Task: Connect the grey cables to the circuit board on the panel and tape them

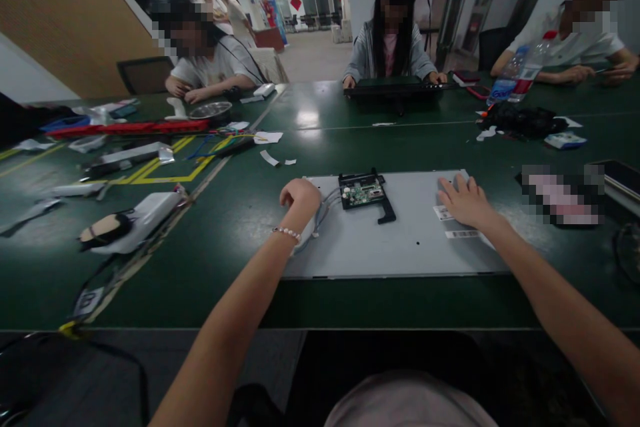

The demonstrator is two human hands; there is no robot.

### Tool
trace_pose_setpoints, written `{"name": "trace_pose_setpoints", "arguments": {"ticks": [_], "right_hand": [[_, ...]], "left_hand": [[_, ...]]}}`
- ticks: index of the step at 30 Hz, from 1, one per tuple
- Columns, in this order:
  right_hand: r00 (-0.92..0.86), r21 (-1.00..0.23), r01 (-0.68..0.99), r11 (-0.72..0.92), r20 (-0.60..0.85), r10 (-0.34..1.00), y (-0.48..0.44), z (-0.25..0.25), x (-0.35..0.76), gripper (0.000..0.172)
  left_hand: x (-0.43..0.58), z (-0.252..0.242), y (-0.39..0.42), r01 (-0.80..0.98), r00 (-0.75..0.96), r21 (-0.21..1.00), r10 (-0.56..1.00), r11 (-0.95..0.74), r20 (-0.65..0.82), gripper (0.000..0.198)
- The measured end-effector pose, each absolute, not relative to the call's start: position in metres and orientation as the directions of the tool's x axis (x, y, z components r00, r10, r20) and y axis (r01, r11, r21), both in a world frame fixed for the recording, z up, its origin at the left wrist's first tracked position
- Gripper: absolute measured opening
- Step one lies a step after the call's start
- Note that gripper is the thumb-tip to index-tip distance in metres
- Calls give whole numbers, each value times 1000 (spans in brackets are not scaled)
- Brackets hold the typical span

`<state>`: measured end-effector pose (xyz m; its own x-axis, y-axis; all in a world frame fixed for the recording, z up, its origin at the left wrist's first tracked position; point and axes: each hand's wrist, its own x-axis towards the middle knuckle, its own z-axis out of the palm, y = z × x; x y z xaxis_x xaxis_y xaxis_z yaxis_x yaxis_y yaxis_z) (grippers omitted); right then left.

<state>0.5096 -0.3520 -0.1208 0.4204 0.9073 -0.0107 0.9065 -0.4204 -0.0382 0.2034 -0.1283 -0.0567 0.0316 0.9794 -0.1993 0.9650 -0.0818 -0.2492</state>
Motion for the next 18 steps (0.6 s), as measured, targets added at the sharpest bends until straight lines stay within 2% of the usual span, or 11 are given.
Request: {"name": "trace_pose_setpoints", "arguments": {"ticks": [2,7,13,18], "right_hand": [[419,-40,907,-420,-22,908,-351,-119,509,59],[429,-62,899,-434,-88,899,-349,-117,510,61],[427,-59,900,-432,-70,901,-349,-117,508,60],[425,-39,904,-426,-18,905,-351,-119,505,58]], "left_hand": [[206,-61,-138,955,6,-294,989,-51,-150,29],[207,-60,-148,976,-4,-219,998,-11,-65,44],[206,-62,-150,969,15,-245,999,-22,-31,48],[205,-62,-147,949,74,-301,995,-91,-67,47]]}}
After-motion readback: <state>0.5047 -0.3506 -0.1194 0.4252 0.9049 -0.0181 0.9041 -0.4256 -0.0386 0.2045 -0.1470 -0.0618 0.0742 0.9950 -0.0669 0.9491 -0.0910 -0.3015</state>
